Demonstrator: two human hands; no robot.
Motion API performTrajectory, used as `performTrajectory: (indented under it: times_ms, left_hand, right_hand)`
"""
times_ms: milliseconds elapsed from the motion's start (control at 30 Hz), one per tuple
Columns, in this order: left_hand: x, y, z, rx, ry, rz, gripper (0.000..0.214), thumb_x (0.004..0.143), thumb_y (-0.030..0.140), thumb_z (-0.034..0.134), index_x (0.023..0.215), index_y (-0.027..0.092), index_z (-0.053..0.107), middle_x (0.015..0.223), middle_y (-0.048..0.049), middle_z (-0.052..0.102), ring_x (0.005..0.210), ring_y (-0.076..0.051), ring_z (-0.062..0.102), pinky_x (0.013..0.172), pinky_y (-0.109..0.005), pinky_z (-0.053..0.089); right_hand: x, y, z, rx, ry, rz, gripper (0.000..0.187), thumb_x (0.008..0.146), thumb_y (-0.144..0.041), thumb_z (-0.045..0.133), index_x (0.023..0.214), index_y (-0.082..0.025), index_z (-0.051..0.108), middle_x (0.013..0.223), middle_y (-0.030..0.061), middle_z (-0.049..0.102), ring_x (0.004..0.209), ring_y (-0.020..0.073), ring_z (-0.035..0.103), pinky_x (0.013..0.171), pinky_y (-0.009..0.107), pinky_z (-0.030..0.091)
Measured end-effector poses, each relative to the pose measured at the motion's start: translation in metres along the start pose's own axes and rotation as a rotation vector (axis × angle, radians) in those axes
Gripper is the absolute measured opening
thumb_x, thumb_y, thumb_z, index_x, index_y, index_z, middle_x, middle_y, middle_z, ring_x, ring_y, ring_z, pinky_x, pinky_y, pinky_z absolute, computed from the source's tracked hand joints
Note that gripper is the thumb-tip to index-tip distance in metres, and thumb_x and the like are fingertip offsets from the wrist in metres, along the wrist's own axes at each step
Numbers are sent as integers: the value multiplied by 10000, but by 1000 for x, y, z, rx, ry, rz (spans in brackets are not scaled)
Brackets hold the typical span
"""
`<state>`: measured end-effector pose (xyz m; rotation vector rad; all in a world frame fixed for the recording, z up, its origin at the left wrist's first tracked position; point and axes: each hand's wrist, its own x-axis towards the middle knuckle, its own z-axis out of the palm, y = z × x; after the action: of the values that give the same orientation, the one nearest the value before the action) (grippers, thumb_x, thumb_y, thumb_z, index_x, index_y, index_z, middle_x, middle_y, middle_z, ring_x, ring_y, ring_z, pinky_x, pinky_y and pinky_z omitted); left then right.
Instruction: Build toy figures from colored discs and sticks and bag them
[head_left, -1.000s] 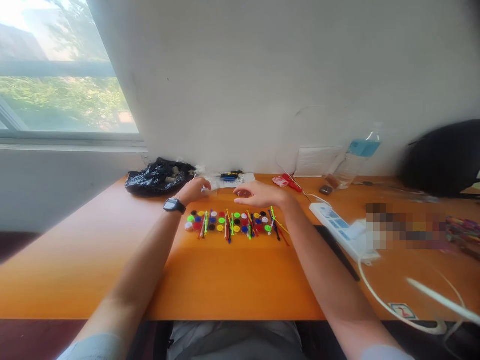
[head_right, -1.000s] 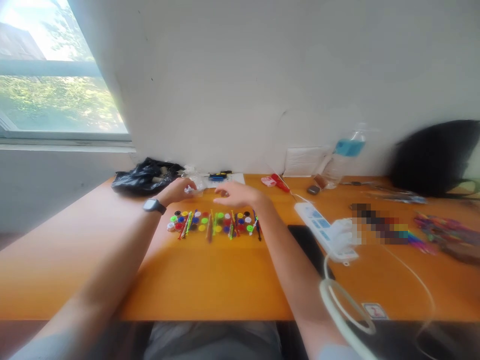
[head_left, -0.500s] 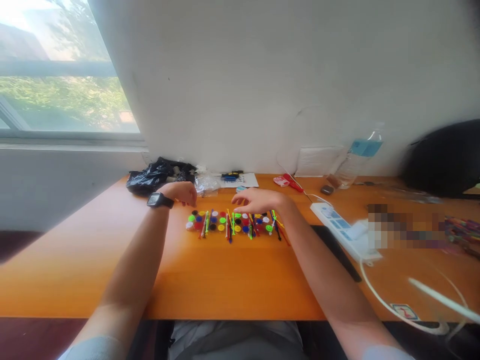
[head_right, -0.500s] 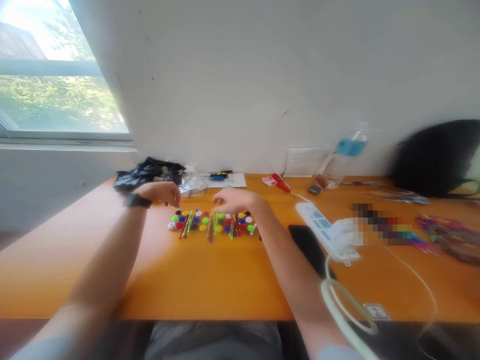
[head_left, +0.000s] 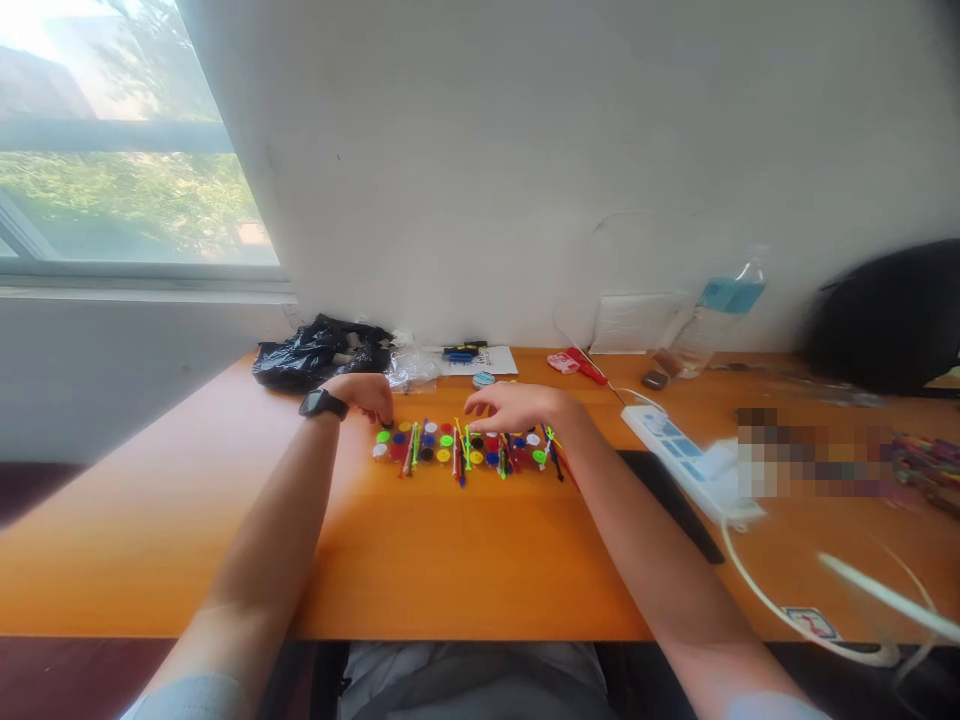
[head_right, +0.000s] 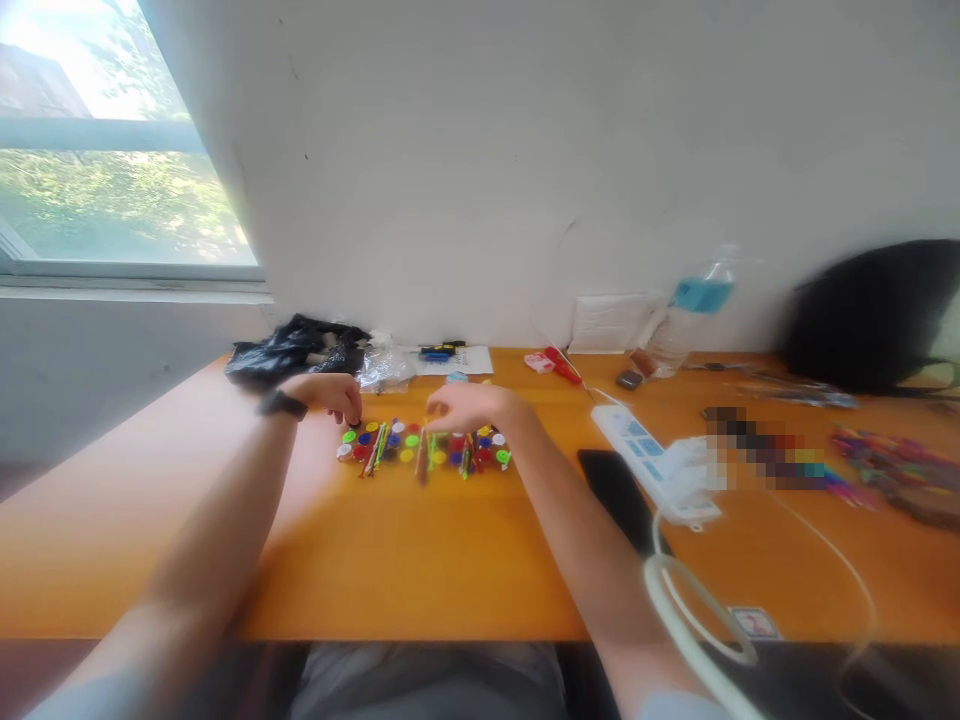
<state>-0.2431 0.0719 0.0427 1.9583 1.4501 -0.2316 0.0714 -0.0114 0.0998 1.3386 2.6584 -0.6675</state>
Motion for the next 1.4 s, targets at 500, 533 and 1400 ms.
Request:
performTrajectory:
  times_ms: [500,533,1400]
  left_hand:
    - [-99,107,7,18,304,489,194,751,328,708,866,240,838,835,-15,799,753,-188,716,673,-253,527]
    - [-99,119,23,50,250,570,173,762,309,697,848,245,833,817,-18,793,727,-179,706,659,-256,519]
    - [-51,16,78,250,596,291,183,800,355,673,869,268,820,874,-41,767,765,-199,662,677,-290,447]
  right_hand:
    - [-21,30,-20,77,165,-3,406,900,-441,729,1251,-236,741,1321,87,736,1078,254,731,824,302,563]
    - [-23,31,-20,80,213,2,367,909,-432,721,1211,-226,751,1272,90,751,1049,249,731,817,302,556]
    - [-45,52,104,70,636,-150,183,994,-281,561,887,-216,694,854,58,710,742,198,629,688,305,441]
